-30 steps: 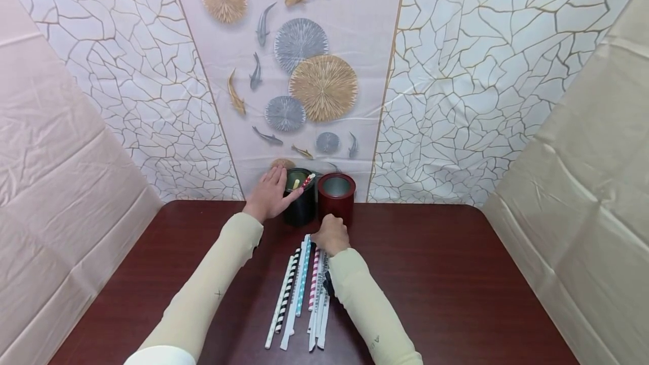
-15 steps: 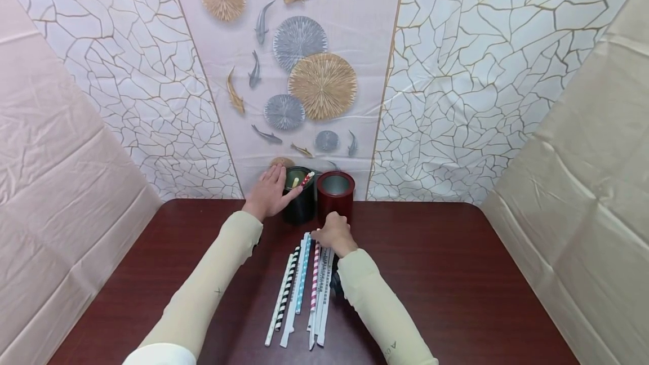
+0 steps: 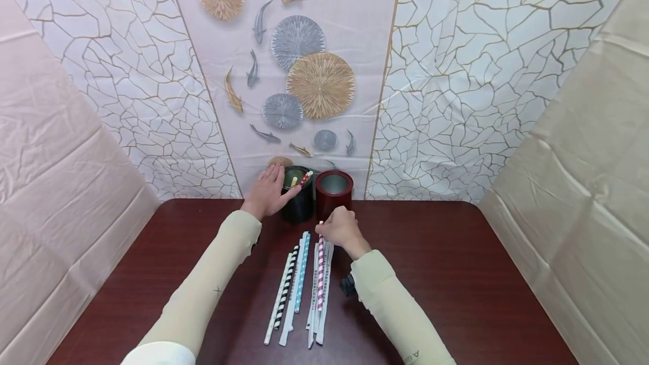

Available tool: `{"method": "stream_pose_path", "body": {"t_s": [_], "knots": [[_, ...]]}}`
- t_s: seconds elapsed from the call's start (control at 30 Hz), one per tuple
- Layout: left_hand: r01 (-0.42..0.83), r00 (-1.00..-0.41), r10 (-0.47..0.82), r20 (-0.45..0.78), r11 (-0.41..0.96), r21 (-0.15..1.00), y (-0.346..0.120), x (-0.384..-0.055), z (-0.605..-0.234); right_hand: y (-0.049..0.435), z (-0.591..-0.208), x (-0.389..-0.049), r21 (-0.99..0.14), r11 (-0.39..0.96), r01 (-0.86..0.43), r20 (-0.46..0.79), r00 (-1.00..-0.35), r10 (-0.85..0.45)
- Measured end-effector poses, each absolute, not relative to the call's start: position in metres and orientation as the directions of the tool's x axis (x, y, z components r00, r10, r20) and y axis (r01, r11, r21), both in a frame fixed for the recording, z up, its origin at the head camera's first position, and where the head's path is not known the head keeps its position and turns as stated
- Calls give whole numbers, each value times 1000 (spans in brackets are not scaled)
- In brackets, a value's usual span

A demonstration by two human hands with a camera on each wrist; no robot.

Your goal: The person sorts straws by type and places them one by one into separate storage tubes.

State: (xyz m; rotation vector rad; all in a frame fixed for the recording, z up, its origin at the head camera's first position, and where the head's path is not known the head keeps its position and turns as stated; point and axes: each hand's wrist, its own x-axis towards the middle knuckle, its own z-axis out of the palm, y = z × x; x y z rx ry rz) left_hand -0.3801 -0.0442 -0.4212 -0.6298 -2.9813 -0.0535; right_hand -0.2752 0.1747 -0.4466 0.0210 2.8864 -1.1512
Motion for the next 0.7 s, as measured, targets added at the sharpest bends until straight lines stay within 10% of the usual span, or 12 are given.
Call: {"method": "stream_pose_path", "body": {"t_s": [0.7], "knots": [[416, -904, 409, 122, 909, 40, -44, -379, -421, 185, -358, -243, -661, 695, -283, 296, -949, -104]]}}
